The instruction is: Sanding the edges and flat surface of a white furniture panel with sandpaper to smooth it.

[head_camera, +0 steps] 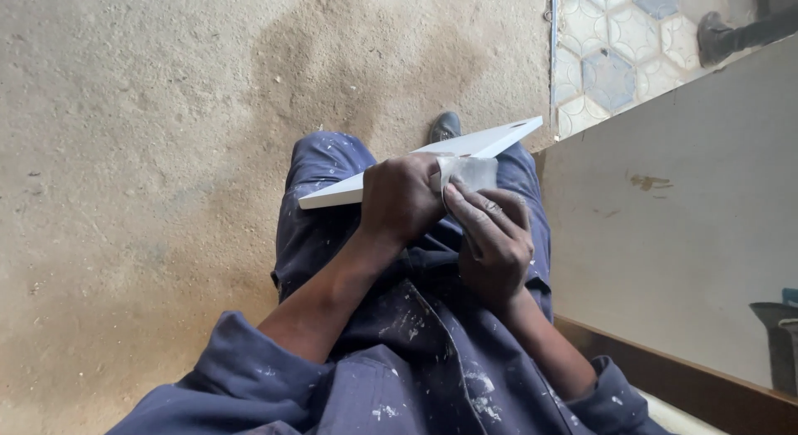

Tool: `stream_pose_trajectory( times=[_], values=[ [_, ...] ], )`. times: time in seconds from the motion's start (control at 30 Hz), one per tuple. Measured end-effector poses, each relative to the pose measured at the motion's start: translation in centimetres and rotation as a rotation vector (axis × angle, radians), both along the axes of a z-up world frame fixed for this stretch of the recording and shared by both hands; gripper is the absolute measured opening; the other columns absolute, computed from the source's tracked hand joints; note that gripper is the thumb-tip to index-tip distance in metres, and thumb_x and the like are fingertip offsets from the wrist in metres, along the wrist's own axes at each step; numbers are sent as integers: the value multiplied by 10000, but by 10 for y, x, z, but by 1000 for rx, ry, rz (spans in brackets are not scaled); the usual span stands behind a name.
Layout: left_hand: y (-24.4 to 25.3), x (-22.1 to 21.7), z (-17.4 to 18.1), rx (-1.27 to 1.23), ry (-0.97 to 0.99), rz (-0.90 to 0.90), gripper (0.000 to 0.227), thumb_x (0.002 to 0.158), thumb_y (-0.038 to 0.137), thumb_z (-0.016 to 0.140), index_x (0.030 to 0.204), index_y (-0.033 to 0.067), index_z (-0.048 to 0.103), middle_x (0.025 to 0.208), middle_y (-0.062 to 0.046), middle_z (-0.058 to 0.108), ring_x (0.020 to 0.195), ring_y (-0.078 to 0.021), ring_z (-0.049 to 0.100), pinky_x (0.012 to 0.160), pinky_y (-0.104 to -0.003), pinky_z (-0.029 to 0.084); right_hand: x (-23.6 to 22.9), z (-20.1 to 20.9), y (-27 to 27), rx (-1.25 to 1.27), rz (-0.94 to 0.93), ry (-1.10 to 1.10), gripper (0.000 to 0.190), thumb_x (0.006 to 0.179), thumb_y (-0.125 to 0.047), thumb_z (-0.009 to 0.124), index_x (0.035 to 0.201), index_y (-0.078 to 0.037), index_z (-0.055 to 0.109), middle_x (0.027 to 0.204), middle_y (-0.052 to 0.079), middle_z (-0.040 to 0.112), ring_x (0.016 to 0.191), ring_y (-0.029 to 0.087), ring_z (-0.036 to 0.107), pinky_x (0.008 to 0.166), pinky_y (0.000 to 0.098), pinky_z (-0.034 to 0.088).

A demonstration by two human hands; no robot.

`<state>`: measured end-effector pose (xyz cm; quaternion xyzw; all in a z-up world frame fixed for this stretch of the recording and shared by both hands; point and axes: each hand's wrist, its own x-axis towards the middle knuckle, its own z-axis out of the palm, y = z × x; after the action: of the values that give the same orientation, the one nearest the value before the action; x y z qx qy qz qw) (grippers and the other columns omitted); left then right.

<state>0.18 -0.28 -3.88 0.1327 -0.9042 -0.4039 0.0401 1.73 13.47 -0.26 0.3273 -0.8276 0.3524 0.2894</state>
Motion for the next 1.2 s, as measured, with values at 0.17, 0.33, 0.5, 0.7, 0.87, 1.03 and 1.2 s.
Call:
stream_pose_trajectory(
  times=[0.17, 0.33, 0.5, 0.7, 0.87, 1.03, 1.2],
  values=[
    [-3, 9, 29, 78, 64, -8, 271, 768, 326, 779, 1010, 208, 813, 840, -80, 782, 840, -321, 778, 752, -464, 633, -49, -35, 23, 73, 14, 203, 209, 1017, 17, 641, 1049, -90, 818, 885, 91, 763, 776, 266, 678, 795, 383, 568],
    [-5, 6, 21, 43, -30, -6, 120, 748, 325, 718, 816, 236, 761, 757, -55, 748, 815, -369, 756, 745, -491, 621, -41, -56, 30, -20, 11, 67, 225, 959, -21, 708, 991, -184, 860, 867, 38, 756, 819, 264, 674, 785, 365, 587],
    [-9, -2, 9, -2, -47, -22, 154, 738, 360, 760, 861, 268, 775, 748, -52, 750, 807, -334, 768, 748, -456, 630, -12, -9, 1, -27, 13, -41, 225, 975, -20, 682, 1075, -150, 837, 878, 85, 748, 840, 308, 669, 776, 404, 590],
    [-4, 7, 21, 82, 46, 10, 238, 775, 331, 777, 990, 240, 820, 825, -81, 785, 824, -350, 775, 760, -488, 637, -58, -47, 24, -43, -2, 31, 256, 1001, 43, 623, 1080, -84, 831, 914, 185, 732, 769, 369, 631, 672, 455, 542],
    [-6, 2, 16, 36, -18, 31, 183, 739, 355, 762, 898, 275, 802, 770, -44, 763, 813, -343, 763, 752, -476, 637, -52, -50, 26, -62, 23, -66, 243, 950, 11, 683, 1084, -128, 832, 996, 88, 802, 862, 293, 697, 789, 375, 581],
    [-3, -1, 10, -25, -23, -18, 324, 713, 286, 714, 1023, 318, 801, 732, -94, 751, 793, -387, 761, 758, -528, 632, -25, -21, 9, -16, 13, 4, 277, 999, -16, 603, 1086, -142, 834, 879, 110, 742, 819, 337, 658, 747, 428, 573],
    [-1, -1, 15, -5, 69, 33, 217, 722, 303, 755, 929, 287, 816, 675, -90, 732, 721, -361, 761, 683, -495, 634, -65, -40, 29, 21, -24, 2, 224, 989, -47, 654, 1139, -87, 815, 916, 151, 754, 870, 361, 698, 717, 542, 541]
  ],
)
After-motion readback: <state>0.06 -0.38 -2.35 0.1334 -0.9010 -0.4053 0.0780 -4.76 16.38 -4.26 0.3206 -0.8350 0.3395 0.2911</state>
